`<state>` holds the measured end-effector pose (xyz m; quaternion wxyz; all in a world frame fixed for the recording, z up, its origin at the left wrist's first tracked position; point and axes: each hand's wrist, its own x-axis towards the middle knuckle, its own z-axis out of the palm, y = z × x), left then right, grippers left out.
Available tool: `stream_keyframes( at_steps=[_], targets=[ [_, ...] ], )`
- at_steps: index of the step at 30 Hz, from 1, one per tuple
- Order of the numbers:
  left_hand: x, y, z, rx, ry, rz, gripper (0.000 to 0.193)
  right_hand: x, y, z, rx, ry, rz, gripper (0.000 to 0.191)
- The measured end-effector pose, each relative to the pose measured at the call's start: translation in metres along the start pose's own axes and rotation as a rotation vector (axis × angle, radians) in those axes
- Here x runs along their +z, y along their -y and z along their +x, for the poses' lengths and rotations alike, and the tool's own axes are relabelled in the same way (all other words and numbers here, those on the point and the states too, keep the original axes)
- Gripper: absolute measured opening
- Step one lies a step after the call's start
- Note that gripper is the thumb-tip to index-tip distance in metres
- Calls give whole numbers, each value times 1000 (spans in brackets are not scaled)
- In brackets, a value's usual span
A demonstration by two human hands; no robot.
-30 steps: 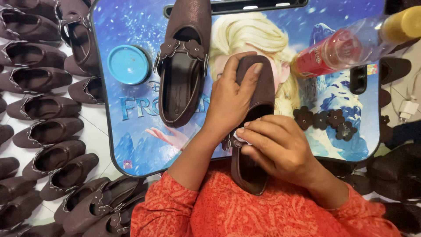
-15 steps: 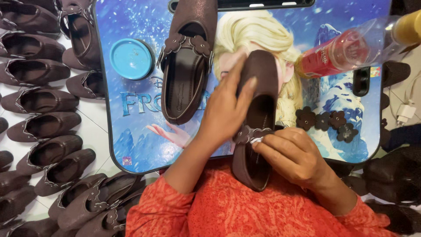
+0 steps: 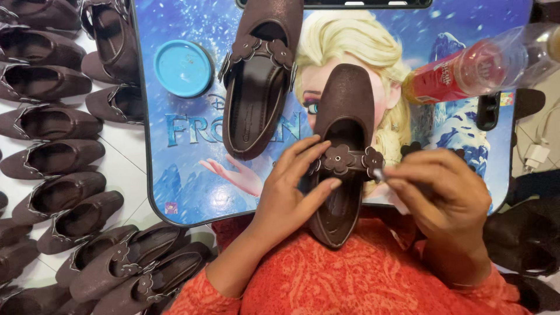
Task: The person wipes the exterior of brown flat shoes with a white cloth, focusing on the upper and sides. They handle several shoes one at a time, turning them over to wipe different areas, and occasionally pick up a bottle of liquid from the table.
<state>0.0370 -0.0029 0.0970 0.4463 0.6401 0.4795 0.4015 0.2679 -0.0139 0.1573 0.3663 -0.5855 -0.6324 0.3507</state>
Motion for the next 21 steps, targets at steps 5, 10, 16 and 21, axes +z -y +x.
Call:
stream_keyframes(
  at_steps=[5,10,16,21],
  targets=[
    [7,5,11,-1,-65,13,38,23,9,14,-323,-15,-282,27],
    [13,7,16,40,-129,81,31,42,14,33,-476,76,-469,26],
    [13,10,17,42,-132,124,28,36,17,36,-604,228,-534,32],
    [9,8,17,58,-109,127,31,18,11,39,-599,392,-413,33]
  ],
)
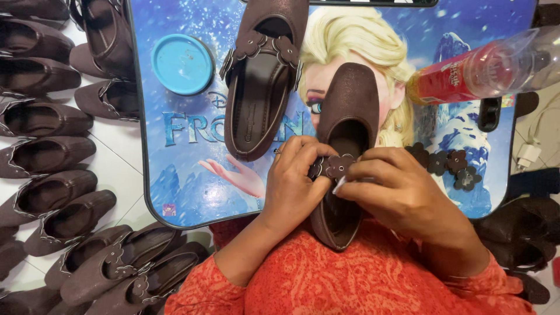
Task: The person wipes the exterior of brown flat shoes with a white cloth, focusing on the upper and sides. They handle several shoes one at a time, turning them over to wipe different areas, and occasionally pick up a bottle of liquid from the table.
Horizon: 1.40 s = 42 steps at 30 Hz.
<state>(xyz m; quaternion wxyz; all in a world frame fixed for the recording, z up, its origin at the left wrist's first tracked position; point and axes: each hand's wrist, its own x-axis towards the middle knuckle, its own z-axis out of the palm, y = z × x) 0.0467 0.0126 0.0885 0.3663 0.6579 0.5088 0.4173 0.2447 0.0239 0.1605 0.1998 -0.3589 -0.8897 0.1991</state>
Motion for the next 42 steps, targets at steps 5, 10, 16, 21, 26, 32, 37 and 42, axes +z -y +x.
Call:
stream_keyframes(
  at_steps=[5,10,16,21,26,32,37,42],
  targets=[
    [-19,-1,2,-7,88,-105,34,-2,-4,-9,202,-54,191,25],
    [-24,2,5,-93,136,-231,26,9,-5,-15,144,-67,207,24],
    [-22,11,10,-129,221,-288,22,16,-8,-17,140,-67,218,24],
    [-30,18,7,-106,252,-322,21,16,-9,-16,149,-60,220,23],
    [-27,21,-2,-121,148,-349,22,16,-11,-15,168,-83,216,24],
    [-9,28,-30,-208,-144,-215,18,18,-17,-33,276,-311,310,17],
    [-2,28,-44,-170,-145,-163,18,31,-26,-59,582,-652,531,6],
    [-3,13,-36,-93,-68,-106,39,39,-28,-71,632,-689,479,5]
  ],
)
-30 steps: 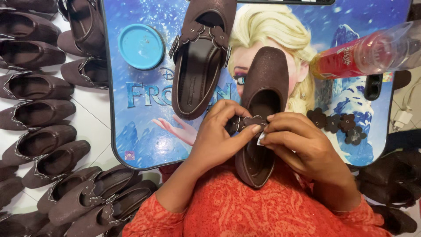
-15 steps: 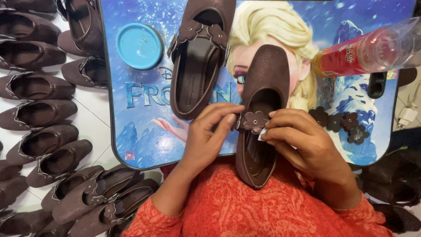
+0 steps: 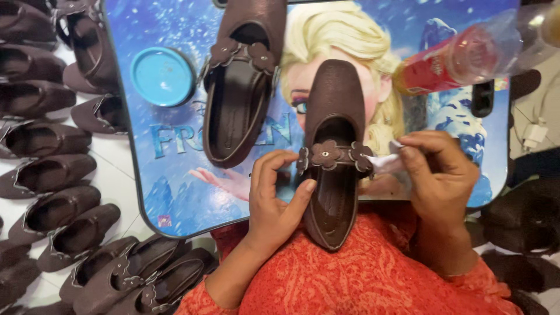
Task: The person wipes the exterior of brown flat shoes with a white cloth, focusing on the upper and sides. They handle several shoes one at a time, turning them over to wipe different areas, and occasionally pick up a bottle of liquid from the table.
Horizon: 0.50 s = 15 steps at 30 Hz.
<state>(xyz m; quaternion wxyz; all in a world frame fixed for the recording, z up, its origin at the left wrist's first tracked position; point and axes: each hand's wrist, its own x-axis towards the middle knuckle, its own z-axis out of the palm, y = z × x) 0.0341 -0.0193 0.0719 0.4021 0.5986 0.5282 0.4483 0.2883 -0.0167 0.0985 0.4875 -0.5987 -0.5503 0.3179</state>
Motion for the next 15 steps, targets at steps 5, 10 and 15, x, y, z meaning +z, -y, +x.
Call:
stream_keyframes(
  at_steps=[5,10,15],
  targets=[
    [8,-14,15,-20,69,-10,53,18,12,-8,-64,40,-100,16],
    [19,-15,30,-7,12,-11,37,22,17,-6,-614,293,-311,24],
    [16,-14,47,-11,1,-96,42,0,6,-10,-411,310,-33,21]
  ],
)
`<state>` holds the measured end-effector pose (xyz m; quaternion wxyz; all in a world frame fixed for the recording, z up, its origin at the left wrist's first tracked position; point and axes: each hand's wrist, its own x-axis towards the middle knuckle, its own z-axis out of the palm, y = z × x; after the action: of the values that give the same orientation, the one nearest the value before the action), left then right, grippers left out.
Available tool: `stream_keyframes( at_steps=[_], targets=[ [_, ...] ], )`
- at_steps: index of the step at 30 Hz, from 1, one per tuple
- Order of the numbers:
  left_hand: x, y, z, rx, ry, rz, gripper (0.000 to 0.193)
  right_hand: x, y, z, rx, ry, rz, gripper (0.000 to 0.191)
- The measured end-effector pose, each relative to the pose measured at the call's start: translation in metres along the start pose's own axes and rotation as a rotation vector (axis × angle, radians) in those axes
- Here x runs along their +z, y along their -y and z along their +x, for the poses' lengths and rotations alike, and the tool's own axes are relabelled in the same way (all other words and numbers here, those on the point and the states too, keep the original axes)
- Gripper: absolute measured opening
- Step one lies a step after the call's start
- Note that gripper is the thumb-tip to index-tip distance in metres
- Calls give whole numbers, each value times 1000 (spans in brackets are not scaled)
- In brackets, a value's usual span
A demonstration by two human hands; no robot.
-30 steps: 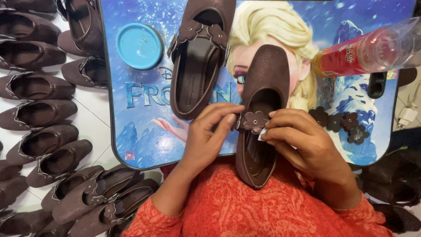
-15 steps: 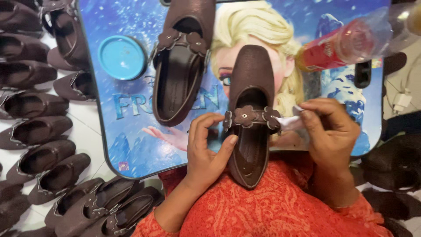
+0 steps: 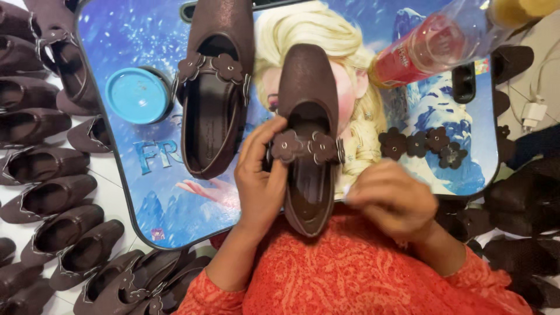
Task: The person wipes the exterior of brown flat shoes with a white cloth, focusing on the upper and sides. They handle several shoes one at a time, turning them over to wipe different areas, and occasionally pick up a bottle of liquid from the table.
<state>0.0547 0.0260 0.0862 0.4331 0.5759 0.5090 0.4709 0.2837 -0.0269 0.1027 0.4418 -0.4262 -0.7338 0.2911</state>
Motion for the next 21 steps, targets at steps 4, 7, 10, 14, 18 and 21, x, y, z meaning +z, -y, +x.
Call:
stream_keyframes(
  at_steps=[4,7,10,14,18,21],
  targets=[
    [-12,-3,-12,118,46,184,43,-7,-11,-9,401,-269,-147,17],
    [-18,-1,-37,246,8,212,37,0,-18,-8,426,-306,-92,22],
    [-18,9,-54,438,82,253,72,14,-18,-4,333,-253,-146,25],
    [-19,21,-65,361,244,200,121,16,-7,6,133,-29,-194,27],
    [-17,27,-69,344,264,313,137,-6,19,20,188,102,-270,27],
    [-12,30,-71,368,248,386,138,-2,37,34,53,72,-316,24]
  ],
)
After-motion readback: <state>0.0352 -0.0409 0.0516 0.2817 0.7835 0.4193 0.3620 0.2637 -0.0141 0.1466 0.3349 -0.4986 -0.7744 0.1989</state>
